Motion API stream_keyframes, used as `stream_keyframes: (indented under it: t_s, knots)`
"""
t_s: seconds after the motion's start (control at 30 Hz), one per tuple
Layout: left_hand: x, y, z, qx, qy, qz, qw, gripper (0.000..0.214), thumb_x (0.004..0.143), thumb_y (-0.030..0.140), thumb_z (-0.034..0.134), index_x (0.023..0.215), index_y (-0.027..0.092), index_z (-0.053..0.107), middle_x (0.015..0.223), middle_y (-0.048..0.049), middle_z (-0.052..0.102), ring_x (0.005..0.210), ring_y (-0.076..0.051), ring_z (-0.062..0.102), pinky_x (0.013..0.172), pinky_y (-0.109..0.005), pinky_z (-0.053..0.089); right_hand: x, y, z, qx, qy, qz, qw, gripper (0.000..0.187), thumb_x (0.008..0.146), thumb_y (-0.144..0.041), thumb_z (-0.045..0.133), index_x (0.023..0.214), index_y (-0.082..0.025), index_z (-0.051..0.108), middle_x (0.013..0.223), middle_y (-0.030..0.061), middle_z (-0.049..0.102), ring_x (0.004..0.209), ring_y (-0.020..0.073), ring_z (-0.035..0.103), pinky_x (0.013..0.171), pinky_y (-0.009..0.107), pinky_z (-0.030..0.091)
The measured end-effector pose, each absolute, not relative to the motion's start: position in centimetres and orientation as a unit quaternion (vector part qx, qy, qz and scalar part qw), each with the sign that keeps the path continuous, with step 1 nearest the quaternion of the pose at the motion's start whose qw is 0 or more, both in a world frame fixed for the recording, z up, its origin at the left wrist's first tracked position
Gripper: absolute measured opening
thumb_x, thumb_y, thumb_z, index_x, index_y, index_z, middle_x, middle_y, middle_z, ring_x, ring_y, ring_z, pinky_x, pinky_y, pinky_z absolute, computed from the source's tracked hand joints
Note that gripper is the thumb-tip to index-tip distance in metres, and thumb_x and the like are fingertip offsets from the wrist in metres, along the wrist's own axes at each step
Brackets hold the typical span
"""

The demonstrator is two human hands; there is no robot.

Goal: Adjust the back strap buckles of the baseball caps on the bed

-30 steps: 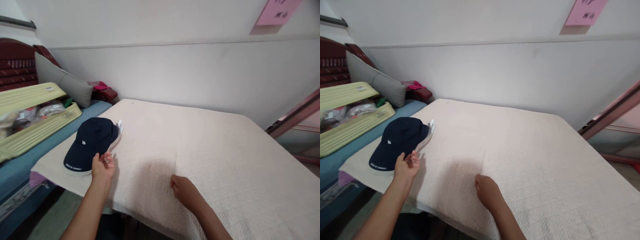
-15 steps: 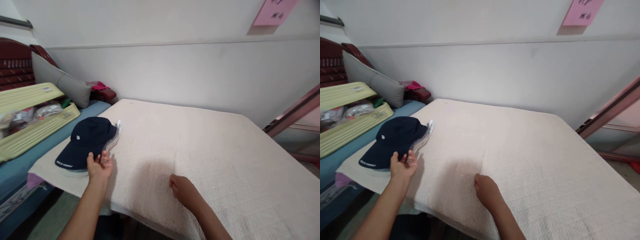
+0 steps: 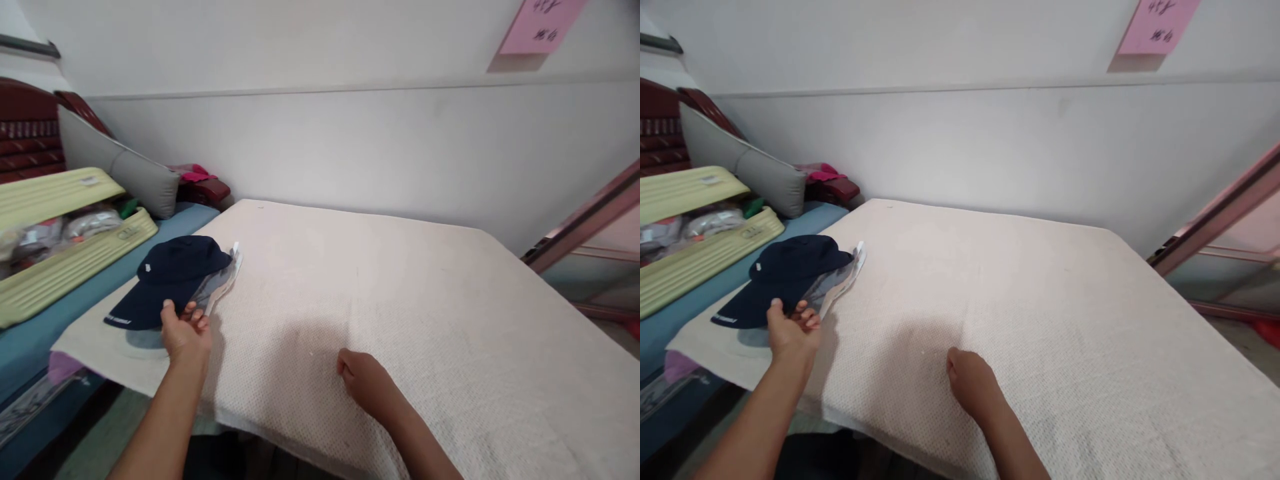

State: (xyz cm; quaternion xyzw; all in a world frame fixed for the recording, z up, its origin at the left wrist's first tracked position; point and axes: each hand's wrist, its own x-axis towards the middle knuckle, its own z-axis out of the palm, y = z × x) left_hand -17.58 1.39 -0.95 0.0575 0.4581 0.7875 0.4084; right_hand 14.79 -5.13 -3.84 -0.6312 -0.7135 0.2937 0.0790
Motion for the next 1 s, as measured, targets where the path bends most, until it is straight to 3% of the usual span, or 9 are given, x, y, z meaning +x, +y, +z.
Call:
stream_keyframes:
  t_s: [0.27,0.4,0.57,0.67,0.73,0.87,0.93,1.0]
  knots:
    - [-14.7,2.6,-0.4,0.15,0.438,0.82,0.337,0.009,0.085,0.019,0.055,0.082,0.014,0.062,0.082,-0.0026,0.07,0.049,-0.007,0.055,0.038,-0.015,0.036,14.5,-4.9,-3.9,-0.628,-0.721,0.281,0.082,0.02,0.082,-0.008,0.039,0.069,-0.016,0.052,0.071,0.0065,0.063,0.062,0.0135,0.052,0.055,0.025,0.024]
    - [-12.7,3.4,-0.4,0.213,0.425,0.824,0.308,0.012,0.084,0.02,0.059,0.092,0.016,0.066,0.094,-0.0045,0.071,0.05,-0.007,0.058,0.038,-0.015,0.036,14.5,-4.9,-3.8,-0.626,-0.723,0.28,0.085,0.019,0.081,-0.008,0.04,0.069,-0.016,0.052,0.071,0.0067,0.064,0.063,0.0142,0.053,0.056,0.025,0.026]
    - [-9.6,3.2,0.3,0.289,0.433,0.803,0.289,0.011,0.082,0.012,0.06,0.086,0.014,0.069,0.095,-0.0072,0.071,0.049,-0.008,0.059,0.038,-0.018,0.035,14.9,-5.1,-4.4,-0.619,-0.717,0.296,0.123,0.019,0.079,-0.006,0.041,0.068,-0.016,0.053,0.07,0.0049,0.063,0.063,0.0134,0.052,0.057,0.025,0.029]
    - [-6.9,1.7,0.4,0.314,0.431,0.78,0.326,0.013,0.081,0.009,0.059,0.086,0.014,0.07,0.091,-0.0071,0.072,0.05,-0.009,0.058,0.041,-0.018,0.037,15.0,-5.0,-4.4,-0.594,-0.681,0.371,0.214,0.017,0.081,-0.011,0.044,0.069,-0.017,0.054,0.069,0.0037,0.062,0.065,0.0139,0.054,0.06,0.025,0.033]
    - [-4.9,0.2,0.0,0.353,0.436,0.746,0.36,0.013,0.082,0.011,0.059,0.085,0.013,0.071,0.076,-0.0059,0.071,0.049,-0.01,0.055,0.044,-0.019,0.039,15.0,-4.9,-4.0,-0.548,-0.612,0.481,0.306,0.017,0.086,-0.023,0.047,0.074,-0.017,0.057,0.071,0.0044,0.062,0.067,0.0153,0.057,0.061,0.026,0.038]
    - [-0.7,-3.3,-1.7,0.435,0.434,0.638,0.463,0.012,0.083,0.02,0.061,0.085,0.016,0.072,0.058,-0.004,0.064,0.049,-0.013,0.051,0.046,-0.022,0.039,15.9,-4.5,-2.5,-0.418,-0.374,0.669,0.488,0.045,0.087,-0.057,0.043,0.097,-0.016,0.061,0.091,0.011,0.068,0.086,0.0218,0.065,0.076,0.034,0.047]
    - [1.2,-5.1,-2.5,0.46,0.437,0.575,0.516,0.008,0.08,0.022,0.065,0.078,0.019,0.073,0.058,-0.0038,0.063,0.049,-0.014,0.049,0.048,-0.024,0.041,17.1,-4.3,-1.9,-0.37,-0.283,0.692,0.552,0.055,0.086,-0.065,0.037,0.102,-0.018,0.061,0.1,0.0119,0.068,0.097,0.0235,0.064,0.086,0.038,0.046]
    - [2.4,-6.7,-3.1,0.491,0.435,0.503,0.564,0.011,0.076,0.021,0.069,0.066,0.021,0.072,0.059,-0.0048,0.064,0.052,-0.016,0.052,0.056,-0.027,0.046,18.6,-4.1,-1.5,-0.349,-0.228,0.675,0.609,0.05,0.086,-0.063,0.04,0.1,-0.021,0.064,0.104,0.009,0.069,0.105,0.0231,0.062,0.092,0.038,0.045]
